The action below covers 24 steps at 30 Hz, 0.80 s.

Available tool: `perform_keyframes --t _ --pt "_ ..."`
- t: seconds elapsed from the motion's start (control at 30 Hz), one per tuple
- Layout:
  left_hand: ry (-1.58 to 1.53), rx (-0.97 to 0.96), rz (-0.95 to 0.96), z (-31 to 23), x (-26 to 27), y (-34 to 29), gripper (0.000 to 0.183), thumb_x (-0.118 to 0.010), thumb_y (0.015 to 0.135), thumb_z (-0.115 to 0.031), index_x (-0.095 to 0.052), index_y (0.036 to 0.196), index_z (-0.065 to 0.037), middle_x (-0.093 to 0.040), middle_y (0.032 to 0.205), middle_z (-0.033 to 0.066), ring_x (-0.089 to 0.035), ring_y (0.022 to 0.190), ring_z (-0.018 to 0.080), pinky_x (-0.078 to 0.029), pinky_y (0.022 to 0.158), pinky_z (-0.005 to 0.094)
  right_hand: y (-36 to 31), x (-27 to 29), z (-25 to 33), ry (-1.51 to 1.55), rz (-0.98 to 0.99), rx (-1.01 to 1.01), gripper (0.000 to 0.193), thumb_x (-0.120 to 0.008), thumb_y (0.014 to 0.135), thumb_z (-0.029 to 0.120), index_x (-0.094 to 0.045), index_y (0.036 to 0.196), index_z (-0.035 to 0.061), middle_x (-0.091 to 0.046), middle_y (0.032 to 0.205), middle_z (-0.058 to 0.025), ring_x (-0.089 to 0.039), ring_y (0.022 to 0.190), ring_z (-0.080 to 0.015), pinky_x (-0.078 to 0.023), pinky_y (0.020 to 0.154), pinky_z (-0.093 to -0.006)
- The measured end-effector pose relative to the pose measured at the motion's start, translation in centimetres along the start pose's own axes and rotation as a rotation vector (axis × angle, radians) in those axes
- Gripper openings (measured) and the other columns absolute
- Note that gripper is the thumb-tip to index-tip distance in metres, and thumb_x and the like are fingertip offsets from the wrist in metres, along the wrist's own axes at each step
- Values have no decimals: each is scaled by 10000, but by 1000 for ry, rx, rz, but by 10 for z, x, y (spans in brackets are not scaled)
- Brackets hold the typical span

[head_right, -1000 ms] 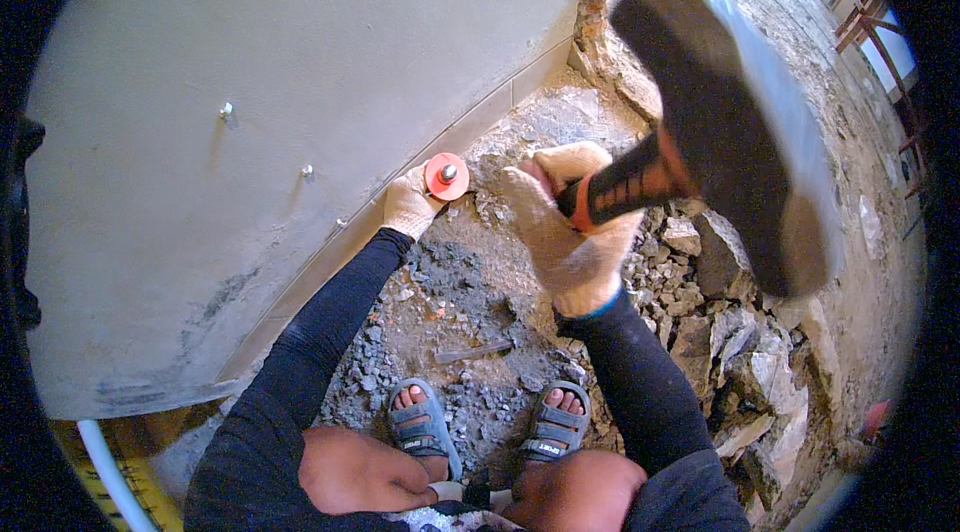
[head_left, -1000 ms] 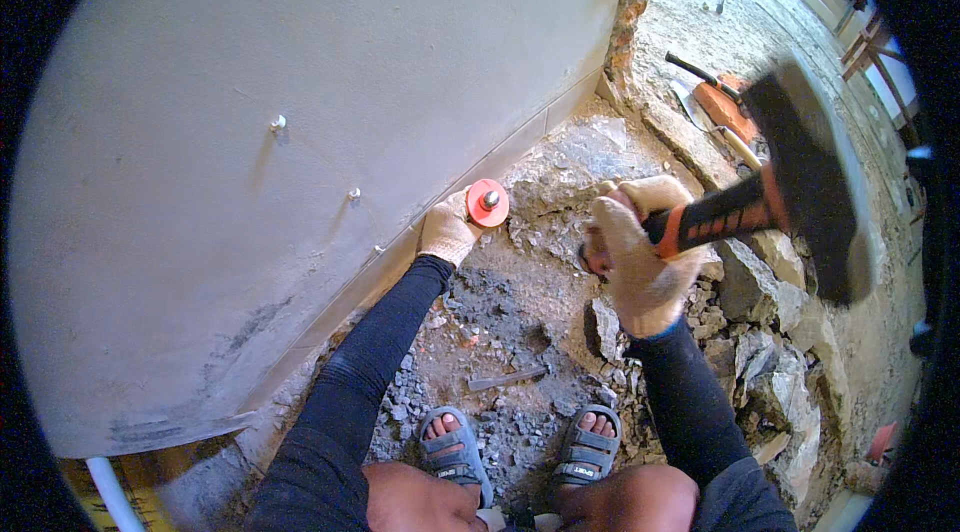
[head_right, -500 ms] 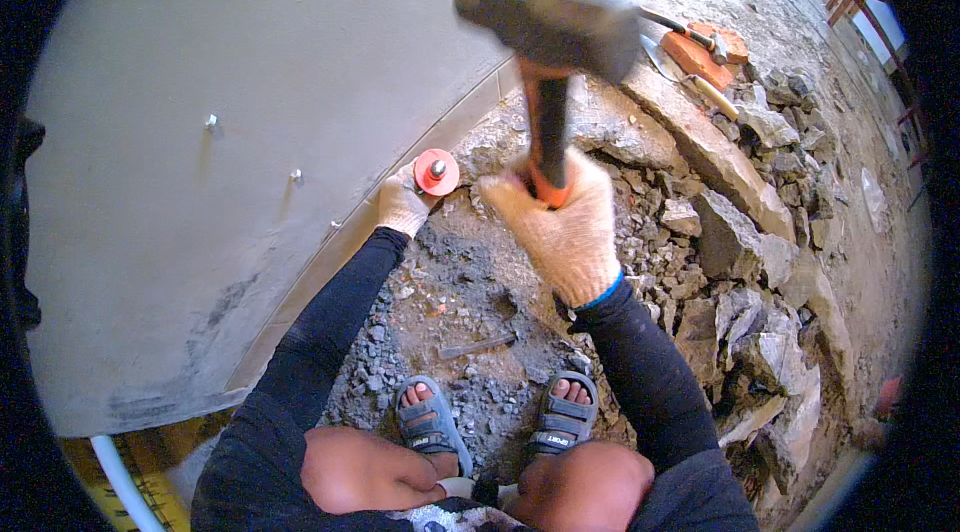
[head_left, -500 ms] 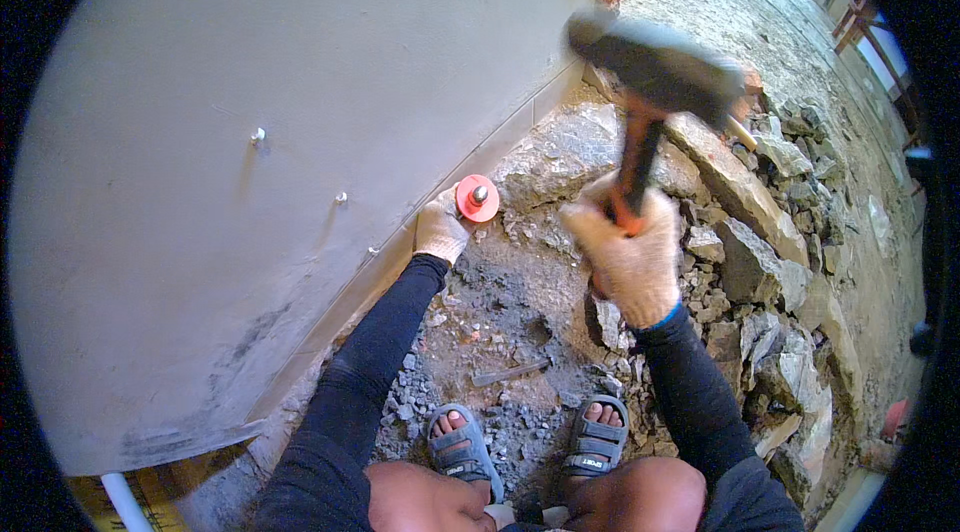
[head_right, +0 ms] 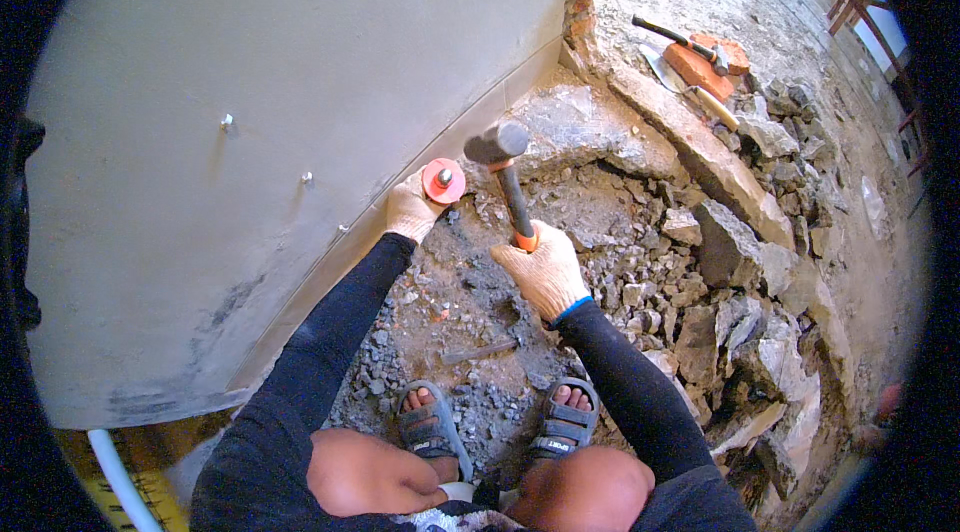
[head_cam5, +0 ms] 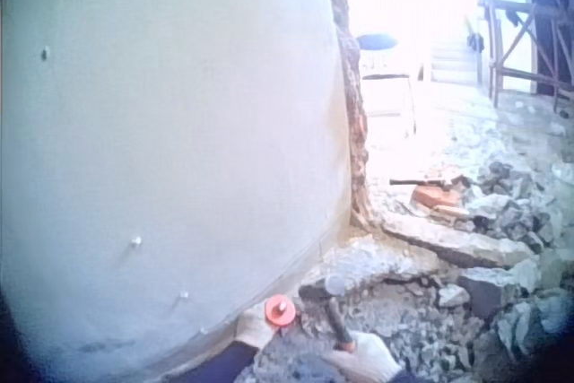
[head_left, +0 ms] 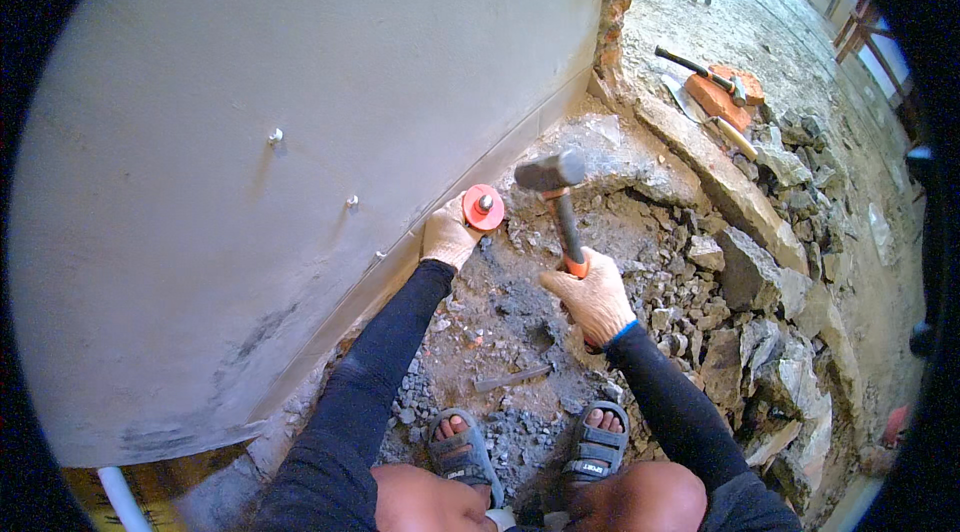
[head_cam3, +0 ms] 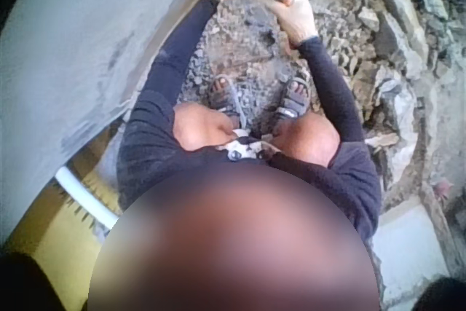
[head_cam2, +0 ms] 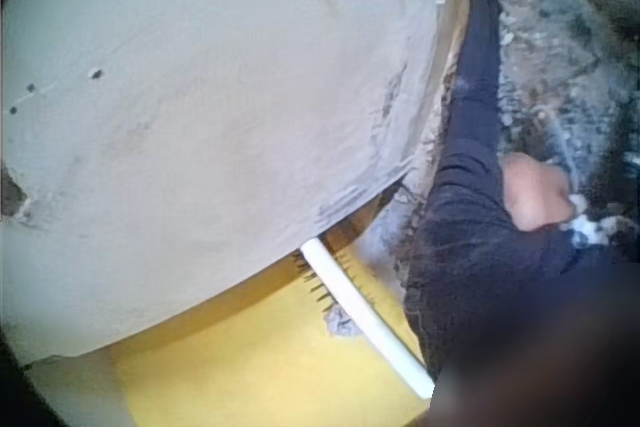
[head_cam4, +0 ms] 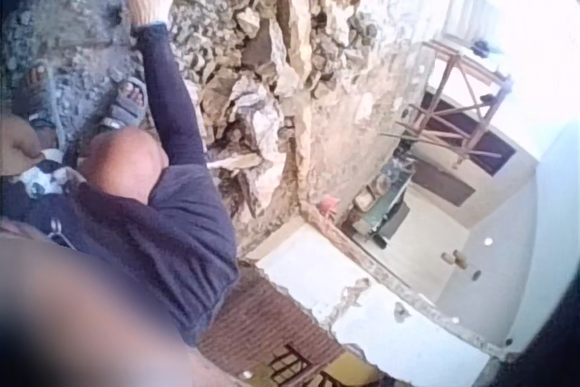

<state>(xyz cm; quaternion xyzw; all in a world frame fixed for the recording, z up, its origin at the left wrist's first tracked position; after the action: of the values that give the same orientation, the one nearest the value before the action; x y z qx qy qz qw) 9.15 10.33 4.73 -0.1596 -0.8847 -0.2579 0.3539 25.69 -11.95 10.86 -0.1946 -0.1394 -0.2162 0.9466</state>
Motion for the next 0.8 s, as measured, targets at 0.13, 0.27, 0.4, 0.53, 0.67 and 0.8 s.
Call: perform_keyframes --t 0.13,0.27,0.4,0.53,0.67,0.8 --pt "-3 16 -6 13 -7 -3 458 -904 772 -367 -763 1145 -143 -788 1030 132 -763 957 333 -614 821 424 -22 50 100 201 -176 480 169 -817 857 54 -648 859 52 -614 732 38 -548 632 -61 -466 579 -266" --pt "-11 6 -7 17 -11 -4 472 -909 765 -357 -762 1157 -139 -788 1024 132 -764 956 329 -612 820 420 -14 41 109 329 -309 668 164 -815 872 27 -653 861 52 -659 783 -14 -586 672 -95 -474 604 -281" --pt "-253 19 80 10 -14 -4 464 -894 790 -327 -757 1190 -136 -786 1052 137 -765 990 305 -601 867 394 18 -32 17 -373 -4 205 300 -817 812 273 -622 779 47 -642 703 -142 -601 646 -201 -509 642 -368" --pt "-102 -24 74 -7 -3 -25 417 -808 875 -385 -744 1246 -206 -774 1096 120 -747 1002 331 -590 872 400 -5 -42 -62 -15 175 -161 323 -808 810 298 -612 767 46 -623 680 -75 -571 618 -176 -492 618 -380" --pt "-286 -128 260 -25 -4 -87 351 -809 906 -355 -766 1186 -148 -780 1129 109 -747 1034 302 -593 914 379 -49 -17 -87 147 83 -213 259 -794 857 212 -597 796 55 -588 673 1 -548 561 -118 -458 520 -338" --pt "-233 -521 351 -57 -6 -156 358 -815 873 -279 -743 1201 -156 -766 1169 101 -743 1042 289 -591 939 398 -76 -19 -117 229 153 -403 263 -798 866 223 -596 827 60 -568 657 -8 -535 502 -132 -455 464 -324"
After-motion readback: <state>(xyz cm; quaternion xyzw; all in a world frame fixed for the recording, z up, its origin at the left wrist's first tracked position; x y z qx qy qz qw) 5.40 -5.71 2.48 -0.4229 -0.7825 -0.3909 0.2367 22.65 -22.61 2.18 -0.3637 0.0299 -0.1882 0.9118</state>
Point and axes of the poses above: each hand's wrist, its own y-axis towards the middle knuckle, its own x-axis out of the back of the hand, z = x × y, the point moved 7 cm from there along y, towards the middle knuckle
